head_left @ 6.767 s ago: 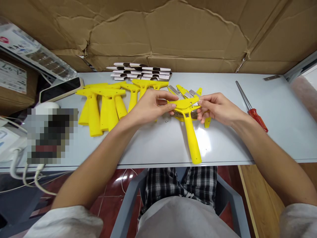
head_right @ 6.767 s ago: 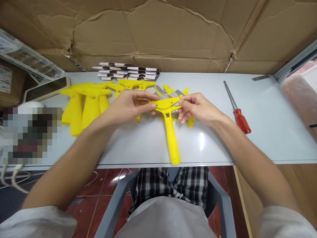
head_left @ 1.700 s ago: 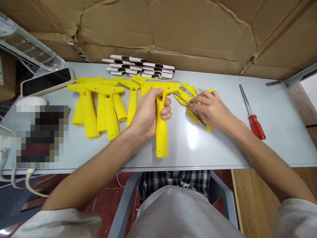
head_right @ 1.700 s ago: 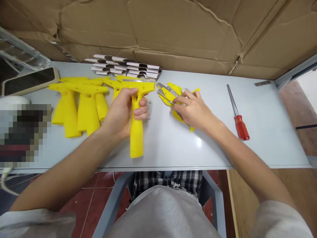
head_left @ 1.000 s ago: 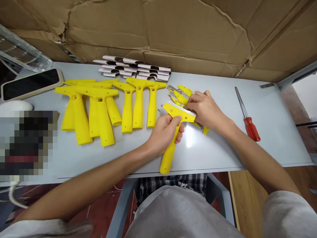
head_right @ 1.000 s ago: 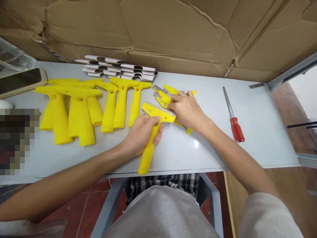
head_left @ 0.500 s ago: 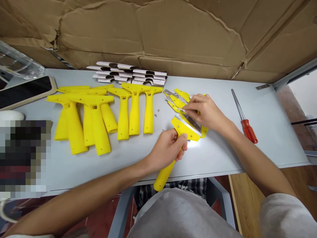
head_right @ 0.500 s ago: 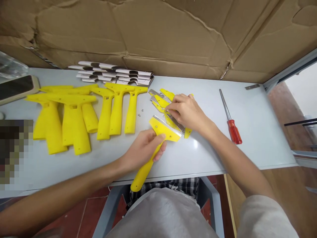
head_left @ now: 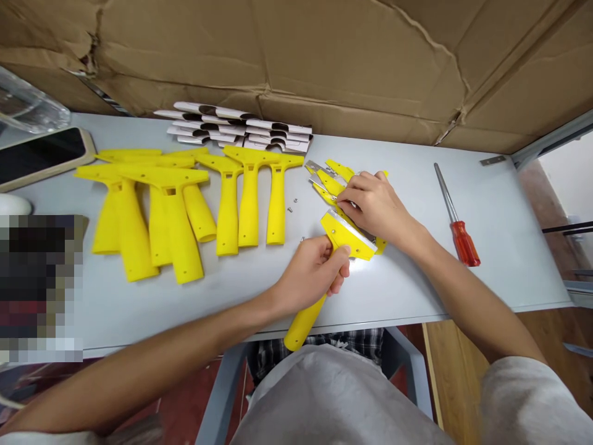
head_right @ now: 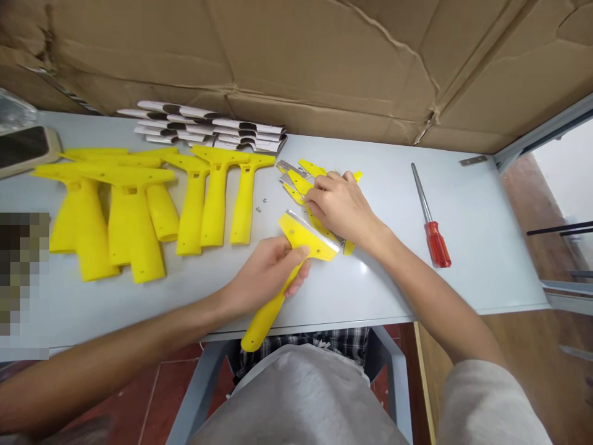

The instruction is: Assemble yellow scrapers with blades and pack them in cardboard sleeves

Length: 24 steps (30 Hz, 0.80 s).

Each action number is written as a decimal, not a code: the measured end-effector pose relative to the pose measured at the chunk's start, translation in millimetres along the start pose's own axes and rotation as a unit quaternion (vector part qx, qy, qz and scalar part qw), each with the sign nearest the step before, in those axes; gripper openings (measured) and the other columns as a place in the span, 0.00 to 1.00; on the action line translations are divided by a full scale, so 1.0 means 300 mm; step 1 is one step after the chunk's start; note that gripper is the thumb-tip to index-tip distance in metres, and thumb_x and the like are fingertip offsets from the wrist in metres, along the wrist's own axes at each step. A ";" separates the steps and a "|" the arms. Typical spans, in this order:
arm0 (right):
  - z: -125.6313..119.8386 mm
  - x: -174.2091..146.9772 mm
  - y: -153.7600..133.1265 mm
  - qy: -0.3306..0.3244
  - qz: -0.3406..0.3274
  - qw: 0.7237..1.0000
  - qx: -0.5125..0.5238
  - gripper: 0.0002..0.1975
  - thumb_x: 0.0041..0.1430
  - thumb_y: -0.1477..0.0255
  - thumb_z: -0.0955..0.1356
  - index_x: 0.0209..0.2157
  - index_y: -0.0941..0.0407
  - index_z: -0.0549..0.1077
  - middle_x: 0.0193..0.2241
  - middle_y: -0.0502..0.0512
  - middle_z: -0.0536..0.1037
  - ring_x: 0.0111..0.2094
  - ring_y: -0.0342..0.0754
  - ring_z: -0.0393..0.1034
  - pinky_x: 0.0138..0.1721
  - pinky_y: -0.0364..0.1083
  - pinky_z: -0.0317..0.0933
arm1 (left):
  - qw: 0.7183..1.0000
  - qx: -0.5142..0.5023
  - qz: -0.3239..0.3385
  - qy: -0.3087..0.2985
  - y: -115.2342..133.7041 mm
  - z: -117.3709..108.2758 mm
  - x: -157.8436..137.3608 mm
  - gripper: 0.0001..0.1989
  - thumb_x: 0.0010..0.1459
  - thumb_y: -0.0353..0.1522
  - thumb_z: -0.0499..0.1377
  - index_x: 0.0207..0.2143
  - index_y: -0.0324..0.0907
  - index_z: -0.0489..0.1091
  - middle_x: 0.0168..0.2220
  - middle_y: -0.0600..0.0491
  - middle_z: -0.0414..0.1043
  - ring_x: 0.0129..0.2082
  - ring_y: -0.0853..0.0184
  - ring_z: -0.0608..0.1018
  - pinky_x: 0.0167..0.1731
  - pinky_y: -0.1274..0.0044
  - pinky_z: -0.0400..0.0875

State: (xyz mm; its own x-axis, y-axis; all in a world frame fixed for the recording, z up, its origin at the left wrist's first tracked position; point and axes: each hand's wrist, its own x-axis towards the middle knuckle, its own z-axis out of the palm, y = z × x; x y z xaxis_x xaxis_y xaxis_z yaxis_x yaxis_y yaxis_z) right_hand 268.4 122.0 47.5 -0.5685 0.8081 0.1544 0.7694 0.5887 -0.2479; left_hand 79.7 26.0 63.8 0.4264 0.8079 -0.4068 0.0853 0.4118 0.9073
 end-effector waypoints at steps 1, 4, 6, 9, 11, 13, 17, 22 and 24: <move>-0.001 0.002 -0.001 0.000 0.005 1.000 0.000 0.16 0.74 0.70 0.62 0.41 0.58 0.82 0.40 0.61 0.78 0.44 0.50 0.64 0.44 0.50 0.42 | 1.000 0.000 0.001 -0.001 0.000 0.000 0.000 0.17 0.66 0.38 0.58 0.23 0.43 0.67 0.15 0.58 0.66 0.15 0.73 0.67 0.19 0.80 0.63; -0.019 -0.004 0.001 0.015 0.023 0.999 0.031 0.14 0.72 0.70 0.64 0.39 0.59 0.81 0.39 0.61 0.78 0.44 0.50 0.66 0.45 0.50 0.47 | 1.000 0.000 0.009 -0.002 -0.001 0.001 0.002 0.17 0.66 0.37 0.58 0.23 0.43 0.67 0.15 0.58 0.66 0.15 0.72 0.68 0.19 0.80 0.63; -0.046 -0.017 0.000 0.038 0.031 0.995 0.089 0.13 0.70 0.69 0.65 0.40 0.59 0.81 0.40 0.60 0.78 0.43 0.49 0.68 0.46 0.49 0.52 | 1.000 -0.001 0.015 -0.002 -0.001 -0.001 0.002 0.17 0.66 0.37 0.58 0.24 0.43 0.67 0.15 0.58 0.66 0.15 0.72 0.68 0.18 0.80 0.63; -0.094 -0.045 -0.012 0.074 0.043 0.978 0.189 0.12 0.68 0.66 0.68 0.39 0.59 0.81 0.38 0.58 0.79 0.37 0.45 0.69 0.43 0.48 0.60 | 1.000 0.007 0.021 -0.004 0.003 -0.003 0.001 0.17 0.68 0.36 0.56 0.24 0.43 0.67 0.15 0.58 0.66 0.14 0.73 0.68 0.18 0.80 0.63; -0.119 -0.060 -0.029 0.081 0.055 0.967 0.237 0.12 0.66 0.64 0.70 0.37 0.58 0.82 0.35 0.56 0.78 0.34 0.43 0.68 0.40 0.47 0.61 | 1.000 0.020 0.018 -0.004 0.008 -0.004 -0.001 0.17 0.68 0.35 0.55 0.24 0.43 0.67 0.15 0.59 0.66 0.14 0.73 0.68 0.18 0.80 0.63; -0.132 -0.071 -0.048 0.074 0.065 0.958 0.270 0.12 0.66 0.63 0.72 0.36 0.57 0.82 0.34 0.56 0.78 0.34 0.43 0.68 0.38 0.47 0.62 | 0.999 0.031 0.013 -0.001 0.014 -0.005 -0.001 0.17 0.68 0.34 0.55 0.24 0.43 0.67 0.14 0.59 0.66 0.14 0.73 0.68 0.18 0.80 0.63; -0.133 -0.082 -0.084 0.045 0.067 0.946 0.314 0.12 0.66 0.61 0.72 0.37 0.55 0.83 0.35 0.56 0.79 0.35 0.43 0.69 0.38 0.48 0.65 | 0.999 0.041 0.012 0.003 0.019 -0.008 -0.001 0.17 0.68 0.33 0.55 0.24 0.43 0.67 0.14 0.59 0.67 0.14 0.72 0.69 0.18 0.80 0.64; -0.133 -0.091 -0.114 0.045 0.058 0.937 0.342 0.10 0.65 0.63 0.73 0.37 0.55 0.83 0.35 0.56 0.79 0.34 0.43 0.70 0.38 0.48 0.66 | 0.999 0.039 0.020 0.009 0.015 -0.010 0.002 0.16 0.68 0.33 0.56 0.24 0.43 0.67 0.15 0.59 0.67 0.15 0.72 0.70 0.19 0.80 0.64; -0.133 -0.093 -0.123 0.048 0.053 0.936 0.345 0.08 0.65 0.65 0.74 0.36 0.56 0.83 0.34 0.55 0.79 0.34 0.42 0.70 0.38 0.47 0.66 | 0.999 0.038 0.022 0.013 0.015 -0.009 0.003 0.17 0.68 0.32 0.56 0.24 0.43 0.67 0.15 0.58 0.67 0.15 0.73 0.70 0.19 0.80 0.64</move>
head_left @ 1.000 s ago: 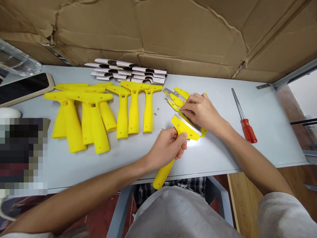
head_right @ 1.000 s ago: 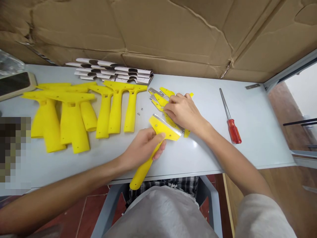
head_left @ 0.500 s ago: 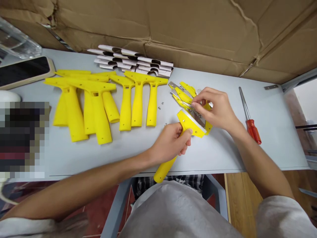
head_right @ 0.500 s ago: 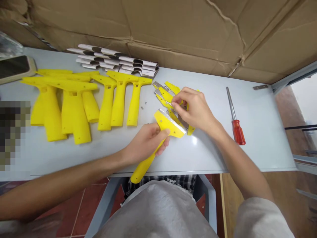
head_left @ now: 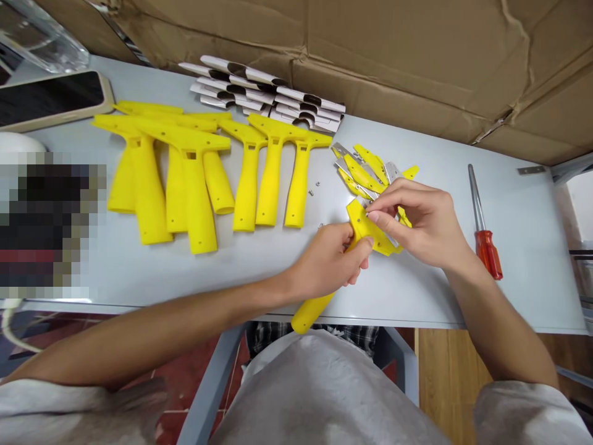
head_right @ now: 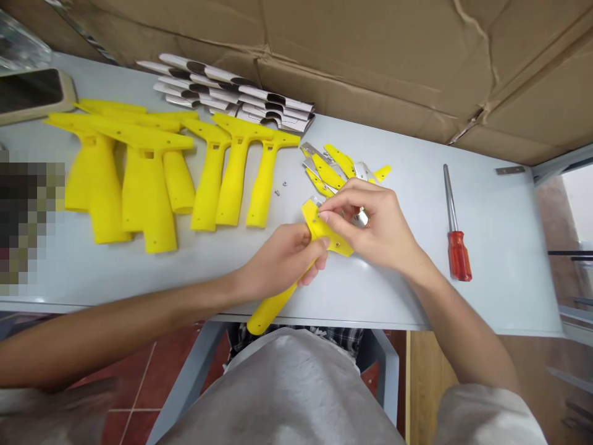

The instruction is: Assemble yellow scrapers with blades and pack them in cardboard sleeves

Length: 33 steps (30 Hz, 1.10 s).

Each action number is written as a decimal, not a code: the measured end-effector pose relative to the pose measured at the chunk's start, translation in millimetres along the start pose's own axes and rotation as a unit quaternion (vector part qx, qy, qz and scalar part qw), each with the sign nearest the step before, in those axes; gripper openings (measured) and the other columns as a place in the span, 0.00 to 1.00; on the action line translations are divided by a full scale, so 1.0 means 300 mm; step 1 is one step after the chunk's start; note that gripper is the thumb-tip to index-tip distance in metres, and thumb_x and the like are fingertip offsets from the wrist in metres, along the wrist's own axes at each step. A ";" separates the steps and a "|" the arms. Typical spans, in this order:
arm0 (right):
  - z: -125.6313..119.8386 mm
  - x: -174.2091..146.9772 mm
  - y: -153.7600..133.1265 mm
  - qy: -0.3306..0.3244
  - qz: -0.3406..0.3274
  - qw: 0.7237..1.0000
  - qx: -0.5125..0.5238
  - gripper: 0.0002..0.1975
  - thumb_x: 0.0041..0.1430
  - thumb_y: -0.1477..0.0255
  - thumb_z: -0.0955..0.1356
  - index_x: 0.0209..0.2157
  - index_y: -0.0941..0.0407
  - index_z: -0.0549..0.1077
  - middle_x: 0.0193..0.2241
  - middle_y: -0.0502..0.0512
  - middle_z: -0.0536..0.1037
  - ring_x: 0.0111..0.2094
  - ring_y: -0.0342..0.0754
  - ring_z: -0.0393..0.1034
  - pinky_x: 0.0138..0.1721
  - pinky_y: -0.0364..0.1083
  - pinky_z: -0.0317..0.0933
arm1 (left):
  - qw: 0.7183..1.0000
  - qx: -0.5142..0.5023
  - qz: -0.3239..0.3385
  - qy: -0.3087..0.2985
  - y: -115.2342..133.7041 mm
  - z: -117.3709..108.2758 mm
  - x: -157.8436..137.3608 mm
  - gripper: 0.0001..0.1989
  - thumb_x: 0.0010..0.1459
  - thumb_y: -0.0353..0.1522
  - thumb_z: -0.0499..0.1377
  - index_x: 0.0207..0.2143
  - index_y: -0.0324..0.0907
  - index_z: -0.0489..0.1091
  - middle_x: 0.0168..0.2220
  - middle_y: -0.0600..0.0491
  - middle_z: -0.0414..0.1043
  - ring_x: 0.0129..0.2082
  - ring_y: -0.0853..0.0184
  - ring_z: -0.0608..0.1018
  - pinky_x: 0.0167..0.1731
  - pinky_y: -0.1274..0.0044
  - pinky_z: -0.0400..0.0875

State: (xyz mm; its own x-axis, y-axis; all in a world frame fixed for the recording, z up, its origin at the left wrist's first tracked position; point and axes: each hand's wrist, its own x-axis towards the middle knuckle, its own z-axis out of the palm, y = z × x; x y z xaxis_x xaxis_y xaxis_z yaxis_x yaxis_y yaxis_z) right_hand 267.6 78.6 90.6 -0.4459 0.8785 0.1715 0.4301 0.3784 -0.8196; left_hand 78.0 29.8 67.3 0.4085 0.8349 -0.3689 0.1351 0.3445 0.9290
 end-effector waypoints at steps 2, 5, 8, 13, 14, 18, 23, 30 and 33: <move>0.007 -0.002 -0.002 0.001 -0.008 1.000 -0.003 0.08 0.64 0.67 0.74 0.36 0.56 0.83 0.33 0.55 0.78 0.33 0.41 0.70 0.37 0.46 0.66 | 1.000 -0.001 -0.001 0.005 0.003 0.001 0.001 0.18 0.69 0.31 0.55 0.23 0.42 0.67 0.15 0.58 0.67 0.16 0.73 0.70 0.19 0.81 0.65; 0.022 -0.003 0.002 0.012 -0.021 1.000 -0.005 0.06 0.64 0.68 0.74 0.36 0.56 0.84 0.33 0.54 0.78 0.33 0.40 0.70 0.36 0.44 0.66 | 1.000 -0.014 -0.007 0.018 0.007 0.005 0.001 0.18 0.70 0.30 0.55 0.24 0.42 0.67 0.15 0.59 0.67 0.15 0.74 0.69 0.19 0.81 0.64; 0.039 -0.004 0.009 0.028 -0.025 0.999 -0.009 0.05 0.63 0.69 0.75 0.36 0.56 0.84 0.34 0.54 0.79 0.34 0.41 0.71 0.36 0.44 0.66 | 0.998 -0.049 -0.002 0.036 0.001 0.013 0.003 0.17 0.71 0.32 0.57 0.25 0.42 0.67 0.16 0.60 0.67 0.14 0.75 0.69 0.17 0.81 0.63; 0.053 0.000 0.020 0.081 -0.037 0.996 -0.011 0.04 0.62 0.69 0.75 0.36 0.54 0.85 0.37 0.55 0.79 0.40 0.43 0.73 0.43 0.46 0.70 | 0.992 -0.094 0.030 0.081 -0.031 0.032 0.014 0.19 0.74 0.35 0.55 0.27 0.42 0.67 0.17 0.58 0.69 0.15 0.74 0.71 0.18 0.81 0.66; 0.051 0.003 0.021 0.091 -0.039 0.995 -0.007 0.03 0.61 0.70 0.75 0.36 0.54 0.85 0.38 0.55 0.78 0.41 0.43 0.74 0.46 0.47 0.70 | 0.991 -0.097 0.038 0.086 -0.036 0.036 0.019 0.18 0.74 0.35 0.56 0.28 0.42 0.67 0.18 0.58 0.70 0.15 0.74 0.72 0.18 0.81 0.67; 0.031 0.018 0.020 0.105 -0.012 0.994 0.014 0.05 0.62 0.68 0.75 0.35 0.54 0.85 0.41 0.56 0.78 0.45 0.45 0.74 0.47 0.48 0.72 | 0.988 -0.106 0.067 0.095 -0.037 0.039 0.054 0.16 0.73 0.31 0.56 0.28 0.42 0.66 0.20 0.57 0.73 0.15 0.74 0.74 0.19 0.81 0.69; 0.008 0.048 0.021 0.100 0.031 0.992 0.064 0.09 0.59 0.64 0.77 0.35 0.55 0.84 0.44 0.58 0.78 0.47 0.46 0.74 0.43 0.46 0.72 | 0.983 -0.114 0.084 0.118 -0.012 0.029 0.108 0.15 0.73 0.30 0.57 0.29 0.42 0.64 0.20 0.58 0.72 0.14 0.75 0.73 0.17 0.82 0.67; 0.008 0.113 0.028 0.063 0.088 0.987 0.117 0.11 0.56 0.64 0.78 0.33 0.59 0.83 0.43 0.57 0.80 0.46 0.44 0.74 0.48 0.45 0.70 | 0.980 -0.109 0.099 0.137 -0.012 0.025 0.128 0.16 0.74 0.30 0.57 0.29 0.42 0.64 0.20 0.58 0.72 0.15 0.74 0.74 0.16 0.81 0.69; 0.013 0.137 0.026 0.022 0.124 0.982 0.142 0.13 0.55 0.64 0.78 0.34 0.61 0.83 0.42 0.57 0.80 0.42 0.42 0.73 0.43 0.43 0.68 | 0.979 -0.100 0.107 0.139 -0.021 0.025 0.130 0.17 0.74 0.29 0.57 0.28 0.42 0.64 0.20 0.58 0.73 0.15 0.74 0.75 0.17 0.81 0.69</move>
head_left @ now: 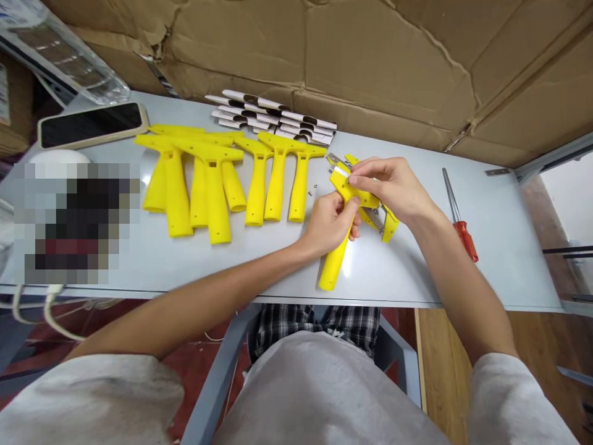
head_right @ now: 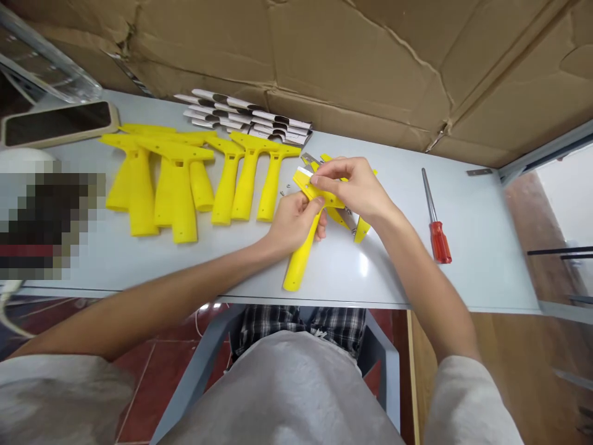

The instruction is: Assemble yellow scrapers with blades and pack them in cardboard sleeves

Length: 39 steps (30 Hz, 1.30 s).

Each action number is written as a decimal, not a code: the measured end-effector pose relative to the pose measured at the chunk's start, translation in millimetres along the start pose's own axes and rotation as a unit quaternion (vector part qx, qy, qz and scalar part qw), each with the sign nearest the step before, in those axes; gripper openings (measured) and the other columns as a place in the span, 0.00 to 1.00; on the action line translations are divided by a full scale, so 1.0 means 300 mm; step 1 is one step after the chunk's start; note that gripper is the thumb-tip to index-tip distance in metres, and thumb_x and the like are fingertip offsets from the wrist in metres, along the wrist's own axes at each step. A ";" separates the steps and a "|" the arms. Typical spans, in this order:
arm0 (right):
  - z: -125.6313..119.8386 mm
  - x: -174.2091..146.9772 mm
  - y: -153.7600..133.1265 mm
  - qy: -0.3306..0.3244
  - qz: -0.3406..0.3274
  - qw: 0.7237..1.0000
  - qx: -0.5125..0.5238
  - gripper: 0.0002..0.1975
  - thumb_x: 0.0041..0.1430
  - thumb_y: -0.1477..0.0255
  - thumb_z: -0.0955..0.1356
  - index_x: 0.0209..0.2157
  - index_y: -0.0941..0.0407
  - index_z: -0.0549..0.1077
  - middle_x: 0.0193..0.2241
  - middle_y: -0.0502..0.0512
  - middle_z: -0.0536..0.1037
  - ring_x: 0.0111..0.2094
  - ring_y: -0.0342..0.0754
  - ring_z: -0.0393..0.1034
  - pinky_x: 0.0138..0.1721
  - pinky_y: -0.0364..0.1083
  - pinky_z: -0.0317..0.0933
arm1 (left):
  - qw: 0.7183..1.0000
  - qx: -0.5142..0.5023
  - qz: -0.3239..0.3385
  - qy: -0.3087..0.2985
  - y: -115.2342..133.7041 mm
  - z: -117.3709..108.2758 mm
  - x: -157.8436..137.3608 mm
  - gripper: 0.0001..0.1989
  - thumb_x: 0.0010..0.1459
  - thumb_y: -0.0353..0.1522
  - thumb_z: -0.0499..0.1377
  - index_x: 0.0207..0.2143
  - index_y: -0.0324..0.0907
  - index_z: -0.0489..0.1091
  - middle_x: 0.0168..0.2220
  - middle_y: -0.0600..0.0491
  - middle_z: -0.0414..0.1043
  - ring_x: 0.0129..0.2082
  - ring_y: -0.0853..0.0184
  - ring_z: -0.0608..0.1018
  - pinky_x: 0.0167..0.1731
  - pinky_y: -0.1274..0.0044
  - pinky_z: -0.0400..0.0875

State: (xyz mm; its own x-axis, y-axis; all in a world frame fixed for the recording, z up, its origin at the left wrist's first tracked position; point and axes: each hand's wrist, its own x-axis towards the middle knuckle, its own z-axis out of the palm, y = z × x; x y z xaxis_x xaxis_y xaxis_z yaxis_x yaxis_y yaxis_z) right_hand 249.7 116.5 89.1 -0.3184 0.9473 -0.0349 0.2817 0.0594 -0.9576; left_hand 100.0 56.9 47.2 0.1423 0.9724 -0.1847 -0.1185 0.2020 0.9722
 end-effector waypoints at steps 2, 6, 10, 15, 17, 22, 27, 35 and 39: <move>0.003 0.012 -0.001 -0.018 0.018 1.000 0.016 0.14 0.54 0.64 0.78 0.35 0.61 0.83 0.40 0.58 0.81 0.41 0.42 0.73 0.41 0.42 0.68 | 1.000 0.004 0.006 0.003 -0.006 0.000 0.002 0.18 0.74 0.30 0.57 0.27 0.42 0.65 0.20 0.57 0.73 0.15 0.74 0.75 0.16 0.81 0.69; 0.011 0.021 -0.002 -0.035 0.026 0.999 0.033 0.12 0.52 0.67 0.79 0.33 0.61 0.82 0.39 0.57 0.81 0.40 0.43 0.74 0.42 0.43 0.69 | 1.000 0.018 0.012 0.008 -0.015 -0.001 0.005 0.19 0.74 0.33 0.59 0.26 0.42 0.65 0.19 0.57 0.73 0.14 0.73 0.75 0.16 0.80 0.69; 0.027 0.017 -0.023 -0.023 0.038 0.999 0.008 0.10 0.50 0.70 0.78 0.30 0.62 0.80 0.36 0.57 0.80 0.38 0.42 0.73 0.39 0.42 0.68 | 1.000 0.026 0.010 0.011 -0.014 -0.002 0.002 0.19 0.72 0.36 0.61 0.27 0.43 0.64 0.19 0.56 0.73 0.15 0.72 0.75 0.16 0.80 0.69; 0.041 0.018 -0.046 -0.008 0.082 0.996 -0.028 0.09 0.50 0.71 0.76 0.32 0.63 0.79 0.32 0.57 0.79 0.31 0.40 0.70 0.32 0.42 0.63 | 1.000 0.011 0.008 0.011 -0.020 -0.003 0.002 0.17 0.73 0.34 0.60 0.28 0.43 0.63 0.20 0.58 0.73 0.15 0.73 0.75 0.16 0.80 0.69; 0.043 0.021 -0.043 -0.003 0.082 0.996 -0.018 0.11 0.49 0.71 0.77 0.32 0.62 0.76 0.31 0.55 0.77 0.30 0.40 0.69 0.31 0.42 0.62 | 1.000 0.003 0.008 0.009 -0.025 -0.003 0.004 0.16 0.73 0.33 0.59 0.29 0.43 0.64 0.20 0.58 0.73 0.15 0.73 0.75 0.16 0.80 0.69; 0.036 0.026 -0.030 0.001 0.055 0.998 0.022 0.17 0.46 0.69 0.80 0.34 0.60 0.72 0.33 0.52 0.76 0.32 0.39 0.69 0.32 0.40 0.63 | 1.000 -0.001 0.007 0.007 -0.030 -0.003 0.009 0.14 0.72 0.33 0.59 0.30 0.42 0.64 0.21 0.58 0.74 0.15 0.73 0.75 0.16 0.80 0.69; -0.025 -0.024 -0.010 0.082 0.044 0.996 0.010 0.16 0.58 0.60 0.76 0.36 0.60 0.75 0.36 0.55 0.78 0.37 0.40 0.73 0.32 0.38 0.64 | 1.000 -0.006 0.000 0.001 -0.015 -0.007 0.002 0.16 0.72 0.32 0.56 0.27 0.41 0.66 0.19 0.58 0.71 0.15 0.73 0.74 0.18 0.80 0.69; -0.031 -0.176 0.070 -0.011 0.157 0.973 0.171 0.30 0.47 0.54 0.81 0.42 0.60 0.73 0.30 0.52 0.76 0.24 0.42 0.71 0.22 0.42 0.64 | 1.000 -0.002 0.005 -0.022 -0.006 -0.014 -0.005 0.18 0.72 0.33 0.55 0.26 0.41 0.68 0.17 0.56 0.70 0.15 0.72 0.73 0.18 0.81 0.68; -0.011 -0.177 0.095 -0.016 0.163 0.961 0.224 0.26 0.47 0.62 0.82 0.39 0.60 0.71 0.30 0.52 0.76 0.24 0.39 0.70 0.21 0.40 0.63 | 0.999 0.015 -0.003 -0.045 0.000 -0.015 0.002 0.20 0.72 0.34 0.54 0.25 0.40 0.69 0.16 0.54 0.70 0.15 0.72 0.73 0.18 0.81 0.69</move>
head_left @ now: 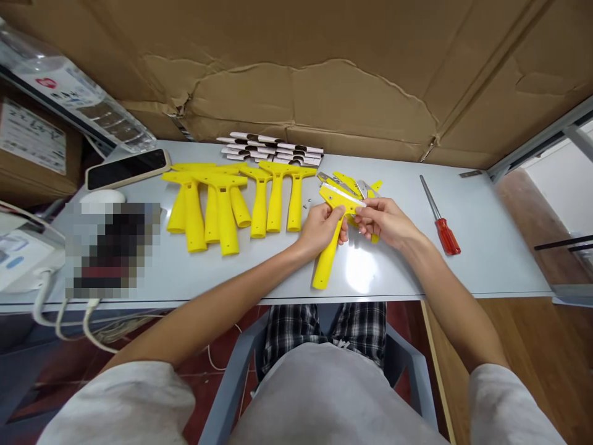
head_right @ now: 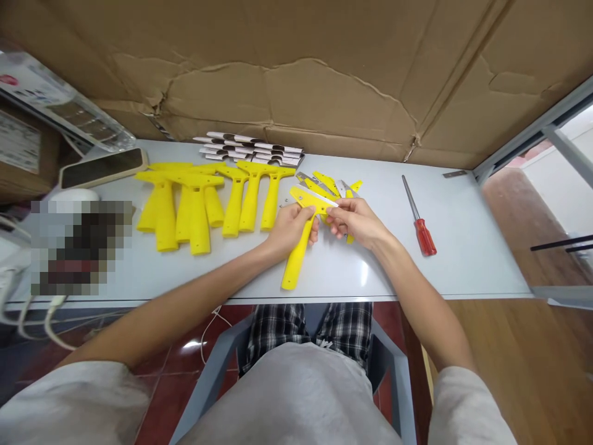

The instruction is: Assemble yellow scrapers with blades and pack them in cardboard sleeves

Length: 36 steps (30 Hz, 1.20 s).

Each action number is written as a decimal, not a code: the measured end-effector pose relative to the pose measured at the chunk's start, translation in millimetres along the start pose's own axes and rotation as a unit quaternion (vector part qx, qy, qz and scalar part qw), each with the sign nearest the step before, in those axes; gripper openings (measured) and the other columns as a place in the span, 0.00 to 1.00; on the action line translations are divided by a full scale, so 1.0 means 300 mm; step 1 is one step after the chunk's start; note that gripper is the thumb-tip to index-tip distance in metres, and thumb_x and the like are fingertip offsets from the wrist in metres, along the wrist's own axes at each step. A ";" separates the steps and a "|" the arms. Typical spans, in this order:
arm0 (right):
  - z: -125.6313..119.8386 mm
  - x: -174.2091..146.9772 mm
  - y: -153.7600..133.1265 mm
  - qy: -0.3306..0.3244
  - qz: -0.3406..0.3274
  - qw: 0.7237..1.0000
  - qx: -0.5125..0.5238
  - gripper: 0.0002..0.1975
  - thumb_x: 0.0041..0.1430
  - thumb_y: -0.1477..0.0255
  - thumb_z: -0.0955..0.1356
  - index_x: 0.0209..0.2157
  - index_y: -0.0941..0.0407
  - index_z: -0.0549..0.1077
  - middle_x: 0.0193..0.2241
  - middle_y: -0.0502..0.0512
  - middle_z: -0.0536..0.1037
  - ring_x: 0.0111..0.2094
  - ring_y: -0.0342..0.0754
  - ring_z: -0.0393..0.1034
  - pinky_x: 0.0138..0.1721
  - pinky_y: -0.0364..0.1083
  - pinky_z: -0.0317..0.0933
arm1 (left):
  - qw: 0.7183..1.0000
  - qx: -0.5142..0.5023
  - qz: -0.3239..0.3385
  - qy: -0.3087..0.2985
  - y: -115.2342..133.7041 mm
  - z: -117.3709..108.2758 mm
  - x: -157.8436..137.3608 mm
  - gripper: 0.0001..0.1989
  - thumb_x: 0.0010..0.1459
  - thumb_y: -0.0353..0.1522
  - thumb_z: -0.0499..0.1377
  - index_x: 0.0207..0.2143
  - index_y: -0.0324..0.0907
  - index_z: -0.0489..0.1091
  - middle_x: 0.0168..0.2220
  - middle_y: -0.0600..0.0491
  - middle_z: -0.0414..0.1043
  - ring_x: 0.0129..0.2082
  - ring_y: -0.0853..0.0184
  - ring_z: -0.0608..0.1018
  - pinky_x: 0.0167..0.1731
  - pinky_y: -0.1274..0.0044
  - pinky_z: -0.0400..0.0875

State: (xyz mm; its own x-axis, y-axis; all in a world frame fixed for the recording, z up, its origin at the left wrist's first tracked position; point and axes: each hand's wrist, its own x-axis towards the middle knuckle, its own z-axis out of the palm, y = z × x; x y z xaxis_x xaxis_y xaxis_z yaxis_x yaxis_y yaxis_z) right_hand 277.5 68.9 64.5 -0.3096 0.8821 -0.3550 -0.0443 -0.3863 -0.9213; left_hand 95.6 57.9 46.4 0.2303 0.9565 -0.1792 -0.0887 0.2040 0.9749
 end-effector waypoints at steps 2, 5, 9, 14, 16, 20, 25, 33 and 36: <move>-0.005 0.001 0.004 0.001 0.008 1.000 0.014 0.22 0.48 0.65 0.80 0.38 0.60 0.71 0.29 0.52 0.75 0.24 0.39 0.70 0.20 0.40 0.63 | 1.000 0.013 -0.025 -0.011 0.011 -0.011 -0.002 0.18 0.72 0.36 0.55 0.27 0.40 0.70 0.19 0.53 0.73 0.17 0.70 0.75 0.19 0.80 0.70; -0.018 -0.012 0.005 0.007 0.019 1.000 0.019 0.18 0.51 0.69 0.78 0.37 0.61 0.71 0.28 0.53 0.75 0.23 0.39 0.68 0.19 0.40 0.62 | 0.995 0.087 -0.031 -0.046 0.026 -0.047 -0.033 0.13 0.66 0.39 0.64 0.33 0.38 0.73 0.27 0.50 0.79 0.22 0.67 0.81 0.22 0.78 0.75; -0.020 -0.033 0.005 0.017 0.027 0.999 0.013 0.14 0.53 0.71 0.77 0.36 0.61 0.70 0.29 0.54 0.75 0.23 0.39 0.68 0.20 0.41 0.63 | 0.987 0.155 -0.028 0.004 0.019 -0.082 -0.145 0.26 0.61 0.39 0.69 0.58 0.37 0.71 0.45 0.43 0.83 0.28 0.63 0.85 0.27 0.73 0.81; 0.004 -0.033 0.015 0.007 0.042 0.999 0.004 0.13 0.54 0.72 0.76 0.36 0.60 0.71 0.29 0.55 0.75 0.24 0.39 0.69 0.20 0.42 0.65 | 0.969 0.219 0.039 0.111 -0.025 -0.034 -0.281 0.47 0.58 0.38 0.71 0.74 0.44 0.52 0.57 0.38 0.80 0.32 0.66 0.85 0.38 0.70 0.83; 0.013 -0.034 0.026 0.004 0.040 0.999 -0.006 0.12 0.54 0.73 0.76 0.36 0.60 0.71 0.30 0.56 0.76 0.23 0.40 0.69 0.20 0.42 0.66 | 0.953 0.272 0.060 0.118 -0.039 -0.005 -0.299 0.47 0.58 0.36 0.71 0.74 0.45 0.53 0.58 0.40 0.79 0.33 0.66 0.85 0.39 0.71 0.82; 0.022 -0.049 0.048 0.010 0.040 0.999 -0.035 0.18 0.55 0.73 0.76 0.44 0.59 0.69 0.29 0.54 0.76 0.22 0.42 0.70 0.18 0.42 0.66 | 0.901 0.411 0.080 0.110 -0.055 0.018 -0.307 0.38 0.62 0.31 0.65 0.72 0.40 0.59 0.55 0.40 0.82 0.36 0.61 0.86 0.45 0.67 0.80; 0.034 -0.075 0.060 0.001 0.032 0.993 -0.113 0.28 0.57 0.72 0.76 0.53 0.54 0.60 0.28 0.50 0.77 0.19 0.43 0.69 0.17 0.43 0.65 | 0.828 0.537 0.119 0.110 -0.070 0.020 -0.339 0.29 0.67 0.30 0.59 0.69 0.35 0.64 0.52 0.38 0.83 0.48 0.50 0.86 0.50 0.63 0.78; 0.039 -0.059 0.038 -0.007 0.037 0.973 -0.227 0.30 0.59 0.73 0.74 0.58 0.54 0.59 0.30 0.52 0.79 0.17 0.45 0.70 0.16 0.43 0.63 | 0.792 0.591 0.111 0.106 -0.048 0.030 -0.352 0.21 0.69 0.29 0.57 0.63 0.34 0.71 0.49 0.37 0.83 0.48 0.50 0.85 0.49 0.64 0.77; 0.033 -0.053 0.036 -0.002 0.045 0.971 -0.234 0.30 0.62 0.68 0.74 0.60 0.54 0.59 0.29 0.52 0.78 0.17 0.44 0.69 0.16 0.44 0.63 | 0.793 0.591 0.107 0.098 -0.032 0.027 -0.349 0.20 0.69 0.28 0.57 0.61 0.33 0.72 0.49 0.37 0.83 0.47 0.50 0.85 0.48 0.65 0.77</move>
State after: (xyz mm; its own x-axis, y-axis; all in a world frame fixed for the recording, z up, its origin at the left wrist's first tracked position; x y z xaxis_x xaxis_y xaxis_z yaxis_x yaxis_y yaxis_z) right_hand 272.5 48.0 61.9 -0.2954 0.8493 -0.4375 0.4197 -0.2960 -0.8580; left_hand 80.3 -46.0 56.9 0.1667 0.9806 0.1034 0.8925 -0.1946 0.4069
